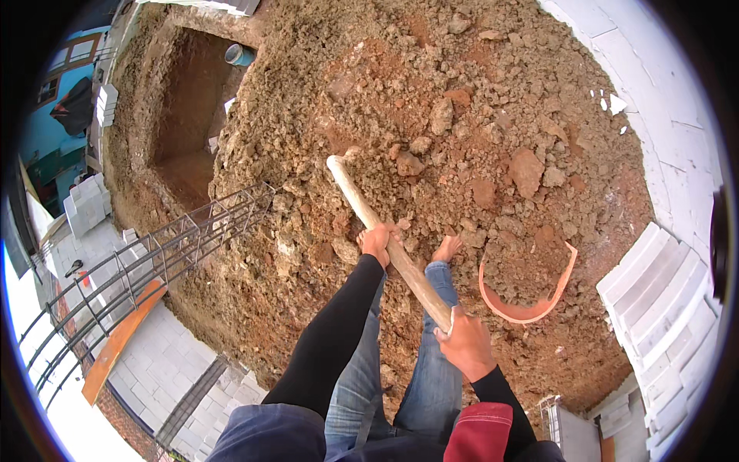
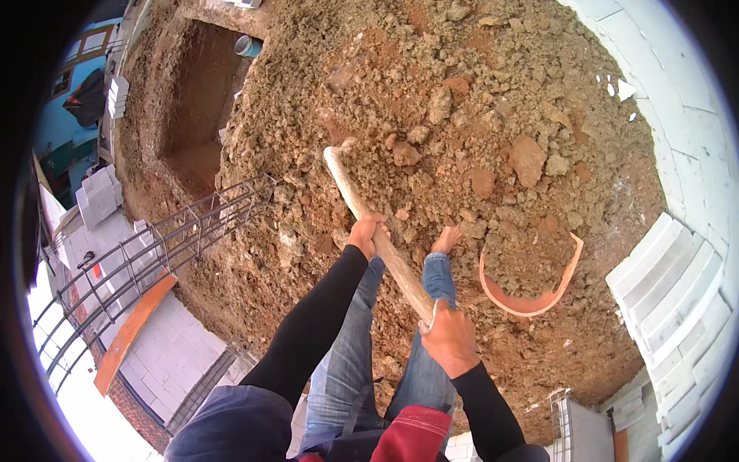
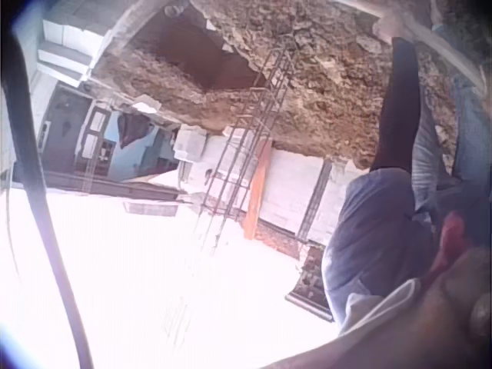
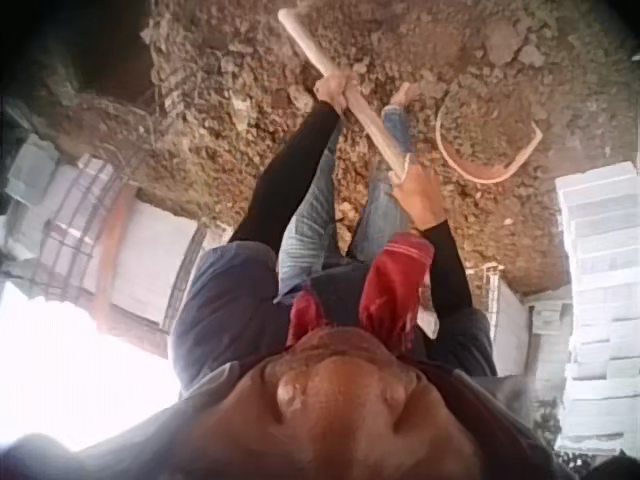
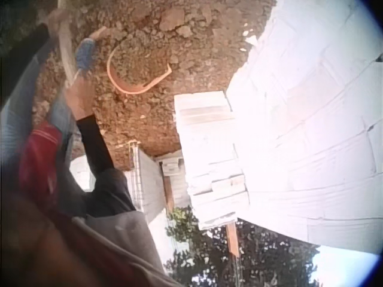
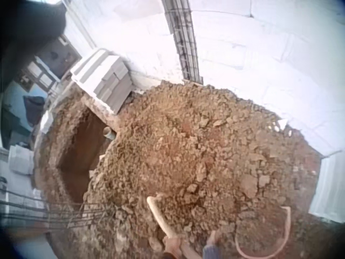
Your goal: The person shovels dirt into a scoop using a hoe, carries the scoop, and dumps the dirt into an excavated section of the construction site.
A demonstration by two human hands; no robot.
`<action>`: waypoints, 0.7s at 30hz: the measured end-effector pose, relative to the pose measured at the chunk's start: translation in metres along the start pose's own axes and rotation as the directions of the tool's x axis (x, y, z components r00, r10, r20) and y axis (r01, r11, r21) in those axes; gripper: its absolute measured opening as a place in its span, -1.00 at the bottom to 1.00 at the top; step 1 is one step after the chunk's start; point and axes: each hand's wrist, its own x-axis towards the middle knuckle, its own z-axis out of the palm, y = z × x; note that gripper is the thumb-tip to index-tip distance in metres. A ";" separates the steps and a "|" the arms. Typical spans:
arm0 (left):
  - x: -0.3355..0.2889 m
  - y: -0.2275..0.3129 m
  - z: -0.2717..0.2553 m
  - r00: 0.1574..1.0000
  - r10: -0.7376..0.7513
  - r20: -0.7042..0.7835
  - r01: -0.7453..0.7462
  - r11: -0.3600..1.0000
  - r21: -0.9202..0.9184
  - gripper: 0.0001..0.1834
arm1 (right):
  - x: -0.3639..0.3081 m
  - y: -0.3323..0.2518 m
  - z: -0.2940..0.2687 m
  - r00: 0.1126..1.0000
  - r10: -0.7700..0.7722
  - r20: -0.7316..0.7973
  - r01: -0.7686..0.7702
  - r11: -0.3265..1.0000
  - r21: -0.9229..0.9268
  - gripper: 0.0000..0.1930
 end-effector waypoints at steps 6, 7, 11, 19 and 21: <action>-0.145 -0.136 0.048 0.995 -0.053 -0.081 0.036 0.981 -0.192 -0.82 | -0.153 0.095 0.007 0.998 0.068 0.003 -0.067 0.995 -0.067 -0.57; -0.168 -0.177 0.054 0.978 -0.206 0.026 0.207 0.964 -0.167 -0.81 | -0.199 0.115 0.008 0.991 0.134 -0.017 -0.135 0.987 -0.087 -0.55; -0.251 -0.271 0.065 0.826 -0.516 0.228 0.529 0.849 0.006 -0.74 | -0.367 0.166 0.022 0.909 0.408 -0.089 -0.414 0.908 -0.065 -0.49; -0.167 -0.063 -0.045 0.968 -0.154 0.198 0.198 0.954 -0.226 -0.82 | -0.153 0.065 0.091 0.980 0.057 -0.192 -0.055 0.998 0.018 -0.62; -0.152 0.052 -0.094 0.992 0.116 0.042 -0.104 0.971 -0.214 -0.79 | -0.056 -0.016 0.120 0.952 -0.130 -0.278 0.168 0.979 0.117 -0.62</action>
